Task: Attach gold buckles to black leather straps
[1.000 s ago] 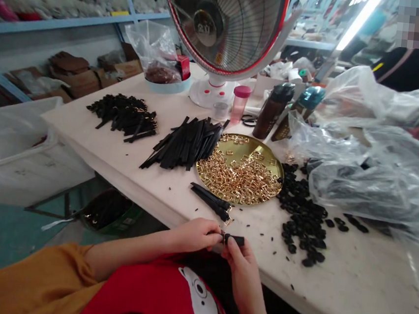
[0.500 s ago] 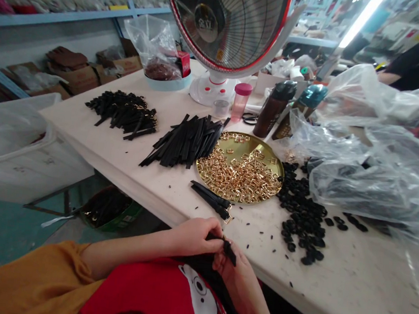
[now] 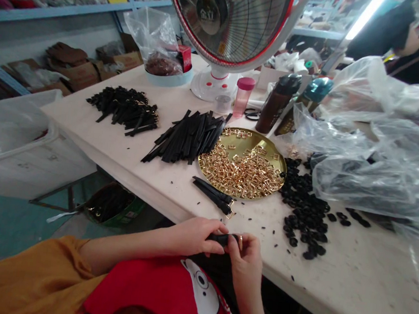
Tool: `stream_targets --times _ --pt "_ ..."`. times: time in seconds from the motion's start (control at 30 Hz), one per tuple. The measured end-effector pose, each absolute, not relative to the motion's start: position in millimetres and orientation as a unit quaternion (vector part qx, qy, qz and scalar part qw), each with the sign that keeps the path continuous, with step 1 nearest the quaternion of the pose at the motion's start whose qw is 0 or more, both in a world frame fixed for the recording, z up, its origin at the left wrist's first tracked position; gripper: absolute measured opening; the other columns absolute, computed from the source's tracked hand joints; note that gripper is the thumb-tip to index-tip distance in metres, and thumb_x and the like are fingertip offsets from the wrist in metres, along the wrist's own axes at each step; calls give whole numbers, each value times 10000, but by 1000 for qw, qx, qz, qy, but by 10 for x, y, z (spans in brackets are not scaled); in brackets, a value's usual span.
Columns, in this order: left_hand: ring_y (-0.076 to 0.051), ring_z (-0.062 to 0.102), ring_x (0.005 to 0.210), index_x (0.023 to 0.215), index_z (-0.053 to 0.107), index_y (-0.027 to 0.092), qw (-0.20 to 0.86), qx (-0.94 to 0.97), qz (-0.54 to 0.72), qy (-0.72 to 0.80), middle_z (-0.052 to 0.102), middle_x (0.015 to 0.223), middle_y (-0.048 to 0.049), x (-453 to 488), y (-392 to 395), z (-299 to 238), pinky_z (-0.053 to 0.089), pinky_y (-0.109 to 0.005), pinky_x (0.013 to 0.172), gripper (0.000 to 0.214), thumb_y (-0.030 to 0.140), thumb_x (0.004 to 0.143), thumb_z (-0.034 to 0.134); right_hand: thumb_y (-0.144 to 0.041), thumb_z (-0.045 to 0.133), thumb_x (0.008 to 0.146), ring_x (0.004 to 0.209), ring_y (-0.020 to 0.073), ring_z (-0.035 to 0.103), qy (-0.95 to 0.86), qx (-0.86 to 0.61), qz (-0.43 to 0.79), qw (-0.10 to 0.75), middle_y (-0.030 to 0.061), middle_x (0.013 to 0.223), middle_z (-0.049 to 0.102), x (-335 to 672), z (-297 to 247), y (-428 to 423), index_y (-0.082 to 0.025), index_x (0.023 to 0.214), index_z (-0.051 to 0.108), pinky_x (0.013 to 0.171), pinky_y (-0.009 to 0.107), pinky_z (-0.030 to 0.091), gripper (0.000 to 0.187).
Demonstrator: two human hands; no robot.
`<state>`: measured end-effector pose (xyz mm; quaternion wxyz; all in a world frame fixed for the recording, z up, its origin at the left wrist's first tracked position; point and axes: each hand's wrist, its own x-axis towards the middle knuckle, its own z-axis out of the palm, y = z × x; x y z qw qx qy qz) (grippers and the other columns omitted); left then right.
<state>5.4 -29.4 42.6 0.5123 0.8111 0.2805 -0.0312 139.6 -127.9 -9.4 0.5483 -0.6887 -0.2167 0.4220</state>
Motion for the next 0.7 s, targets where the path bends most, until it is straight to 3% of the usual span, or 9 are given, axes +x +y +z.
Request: stream_targets --times 0.1,0.2,0.3,0.43,0.7 --pt "-169 606 734 1088 512 147 506 813 -30 287 645 903 -63 98 -318 350 425 -257 685 440 418 746 570 -458 664 631 617 145 554 -238 -667 480 518 -30 710 577 1399 -87 -1301 -223 932 510 552 257 451 411" --pt "-197 582 887 1074 526 150 535 796 -31 282 631 978 -73 91 -284 282 429 -263 727 476 400 683 632 -474 619 672 567 146 539 -274 -674 493 478 -27 650 567 1432 -105 -1343 -207 898 520 532 265 433 363" --pt "-145 602 778 1074 513 140 639 713 -71 280 644 871 -41 50 -213 225 440 -231 665 361 262 737 559 -478 563 727 502 133 488 -304 -710 429 469 -51 536 505 1453 -139 -1368 -204 890 502 499 254 389 324" --pt "-73 580 590 913 555 139 754 584 -96 285 622 722 8 37 -186 153 421 -181 564 159 169 777 479 -487 513 757 470 138 466 -340 -722 393 457 -47 507 477 1427 -177 -1357 -198 865 486 468 258 363 310" --pt "-53 554 535 830 579 137 790 525 -73 308 588 600 51 109 -281 66 414 -179 578 89 151 751 539 -393 449 802 560 143 479 -489 -711 353 363 -16 619 508 1519 -137 -1406 -212 779 486 538 259 402 186"
